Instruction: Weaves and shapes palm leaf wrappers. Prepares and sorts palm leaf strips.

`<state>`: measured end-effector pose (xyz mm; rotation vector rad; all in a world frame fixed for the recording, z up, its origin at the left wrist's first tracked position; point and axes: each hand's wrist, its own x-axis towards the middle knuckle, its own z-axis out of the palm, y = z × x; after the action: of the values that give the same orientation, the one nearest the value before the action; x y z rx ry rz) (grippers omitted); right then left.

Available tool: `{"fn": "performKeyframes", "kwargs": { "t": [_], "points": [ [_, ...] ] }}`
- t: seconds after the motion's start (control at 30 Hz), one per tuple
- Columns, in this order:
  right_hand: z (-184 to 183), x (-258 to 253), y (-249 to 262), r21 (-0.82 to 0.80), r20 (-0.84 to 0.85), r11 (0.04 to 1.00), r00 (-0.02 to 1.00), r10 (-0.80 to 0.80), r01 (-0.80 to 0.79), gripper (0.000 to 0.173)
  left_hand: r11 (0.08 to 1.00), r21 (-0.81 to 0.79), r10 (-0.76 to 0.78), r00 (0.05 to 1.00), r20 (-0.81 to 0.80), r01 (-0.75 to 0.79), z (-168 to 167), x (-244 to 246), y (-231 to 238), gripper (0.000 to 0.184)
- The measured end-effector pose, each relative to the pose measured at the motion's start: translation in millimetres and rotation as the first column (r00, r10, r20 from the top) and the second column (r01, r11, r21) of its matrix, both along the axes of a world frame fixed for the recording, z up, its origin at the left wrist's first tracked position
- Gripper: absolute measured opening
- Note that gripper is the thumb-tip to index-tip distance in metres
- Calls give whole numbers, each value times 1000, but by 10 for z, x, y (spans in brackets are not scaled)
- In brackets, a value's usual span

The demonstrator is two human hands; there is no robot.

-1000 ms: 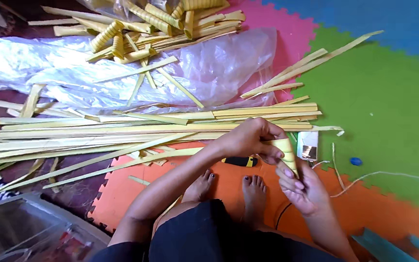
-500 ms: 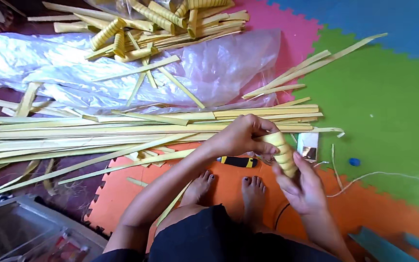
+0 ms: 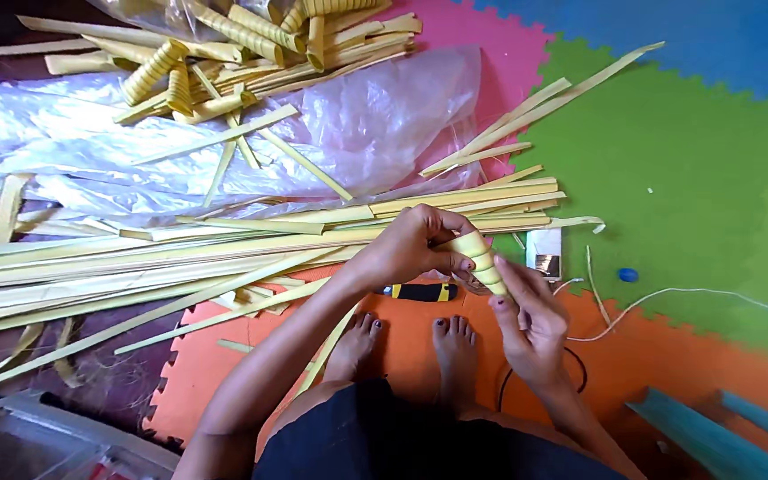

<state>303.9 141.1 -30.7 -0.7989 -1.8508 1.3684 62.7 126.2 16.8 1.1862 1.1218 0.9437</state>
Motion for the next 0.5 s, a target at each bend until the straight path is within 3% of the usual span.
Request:
{"fn": "performKeyframes", "kwargs": {
  "t": [0.03,0.07,0.1,0.13,0.2,0.23,0.27,0.3,0.33,0.37,0.4,0.43,0.47,0.5],
  "points": [
    [48,-10,-16,-245,-68,970,998,-8,-8,35,1000,-7,-1,1000,4,1,8,5,-2,19],
    [122,-32,-20,-528,-133,849,990,-44,-34,34,1000,-10,-2,1000,7,2,5,11,-4,17],
    [160,-38,-24,-669,-164,742,983,-83,-49,36,1000,-12,-8,1000,15,8,-11,14,-5,16],
    [141,-31,-33,-621,-145,783,986,-79,-29,35,1000,-16,-16,1000,20,17,-31,4,5,15],
    [-1,24,-21,-147,-43,989,999,1,-7,36,1000,-20,0,1000,25,1,-39,-17,23,13],
    [-44,42,-11,28,17,1000,1000,10,-10,40,1000,-21,12,1000,21,-11,-34,-23,24,14],
    [-46,51,-21,16,14,1000,1000,5,-5,39,1000,-24,17,1000,14,-16,-32,-28,23,15],
    [-7,53,-33,-196,-47,981,999,5,-14,37,1000,-29,11,1000,4,-10,-32,-31,26,16],
    [62,39,-29,-502,-132,864,991,-29,-42,35,999,-36,-1,1000,-11,1,-32,-37,32,16],
    [113,30,-19,-709,-185,701,979,-84,-74,36,999,-45,-13,1000,-16,12,-32,-39,33,16],
    [116,30,-16,-751,-200,655,974,-106,-83,37,998,-51,-20,1000,-13,20,-31,-35,30,15],
    [71,35,-23,-638,-164,769,984,-75,-48,36,998,-55,-18,1000,-9,18,-28,-32,32,14],
    [-5,53,-30,-397,-94,918,995,-35,-5,34,998,-55,-11,1000,-5,11,-23,-29,35,13],
    [-69,77,-24,-125,-3,992,1000,-4,4,39,998,-58,-4,1000,-1,4,-14,-30,36,13]
  ]
}}
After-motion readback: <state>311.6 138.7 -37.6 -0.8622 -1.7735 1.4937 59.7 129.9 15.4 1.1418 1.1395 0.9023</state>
